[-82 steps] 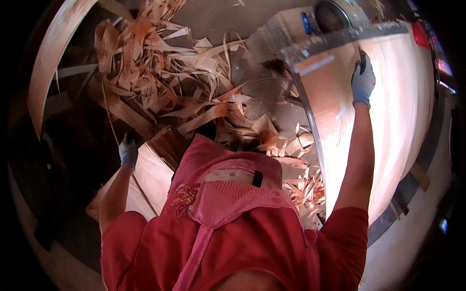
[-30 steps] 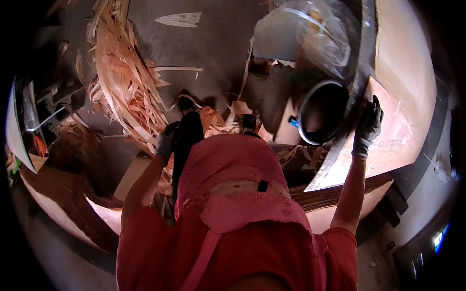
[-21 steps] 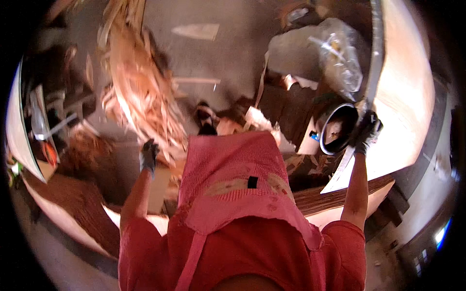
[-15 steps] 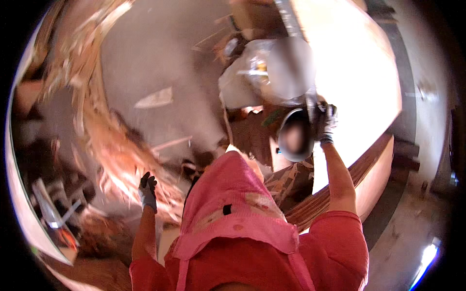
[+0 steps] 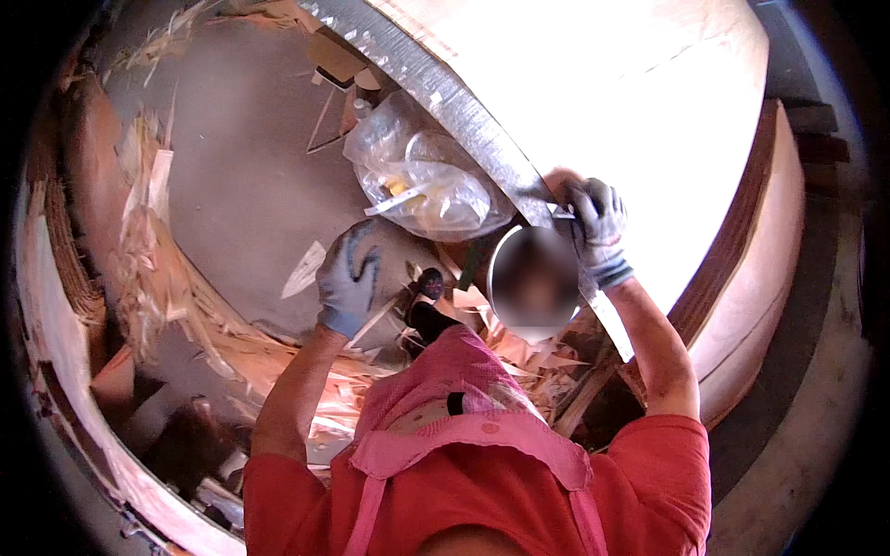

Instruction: The person applies pieces of tape to a large curved wooden sheet by hand and using a utility knife to cut the tape from a roll.

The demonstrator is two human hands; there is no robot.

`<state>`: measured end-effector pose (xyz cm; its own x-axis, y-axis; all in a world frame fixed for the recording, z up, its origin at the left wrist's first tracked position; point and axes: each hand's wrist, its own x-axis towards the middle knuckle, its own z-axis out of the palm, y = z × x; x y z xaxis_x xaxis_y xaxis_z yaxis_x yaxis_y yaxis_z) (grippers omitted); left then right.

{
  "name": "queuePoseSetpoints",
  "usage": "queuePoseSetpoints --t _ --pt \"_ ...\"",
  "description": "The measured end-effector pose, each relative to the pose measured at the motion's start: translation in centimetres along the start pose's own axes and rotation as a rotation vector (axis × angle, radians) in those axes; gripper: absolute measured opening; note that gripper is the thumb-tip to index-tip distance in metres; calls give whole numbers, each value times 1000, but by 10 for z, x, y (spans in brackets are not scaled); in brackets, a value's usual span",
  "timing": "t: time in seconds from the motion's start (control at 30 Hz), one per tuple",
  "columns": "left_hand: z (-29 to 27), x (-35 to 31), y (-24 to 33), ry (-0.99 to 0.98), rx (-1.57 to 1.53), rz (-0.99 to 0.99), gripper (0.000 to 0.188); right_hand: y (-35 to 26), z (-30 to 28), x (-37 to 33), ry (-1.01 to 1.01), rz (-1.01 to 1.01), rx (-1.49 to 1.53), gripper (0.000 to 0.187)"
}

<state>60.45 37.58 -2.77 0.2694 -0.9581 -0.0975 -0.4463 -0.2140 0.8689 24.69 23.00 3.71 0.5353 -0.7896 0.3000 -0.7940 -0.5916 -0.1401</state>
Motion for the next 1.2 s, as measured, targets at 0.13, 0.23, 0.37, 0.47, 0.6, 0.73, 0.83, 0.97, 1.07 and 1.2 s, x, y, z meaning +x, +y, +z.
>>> queuePoseSetpoints --t 0.13,0.23,0.37,0.47,0.6,0.73,0.83,0.97,1.07,1.2 --pt "8 50 18 -109 590 256 50 5 4 -1 -51 36 -22 46" --pt "15 80 -10 -181 798 374 47 6 0 1 -72 31 -77 44" --pt "2 92 -17 -225 723 381 37 -12 -20 8 -10 251 129 46" --pt "-23 80 -9 -303 368 112 36 -82 -54 -5 51 612 447 34" --pt "-65 56 -54 -563 -182 -157 24 -202 -13 -37 -31 725 753 27" --pt "-129 39 -49 -986 -330 -302 20 -321 65 -35 -3 1524 1658 25" --pt "-171 36 -71 -1237 -176 -405 21 -359 73 -6 -89 1572 2044 35" --pt "-191 45 -98 -1248 -243 -584 24 -391 62 -5 -2 1707 2124 36" --pt "-184 75 -112 -1301 -211 -451 22 -400 48 -15 131 1780 2005 33" --pt "-139 106 -50 -924 -272 -185 19 -403 48 -60 324 1697 1696 24"
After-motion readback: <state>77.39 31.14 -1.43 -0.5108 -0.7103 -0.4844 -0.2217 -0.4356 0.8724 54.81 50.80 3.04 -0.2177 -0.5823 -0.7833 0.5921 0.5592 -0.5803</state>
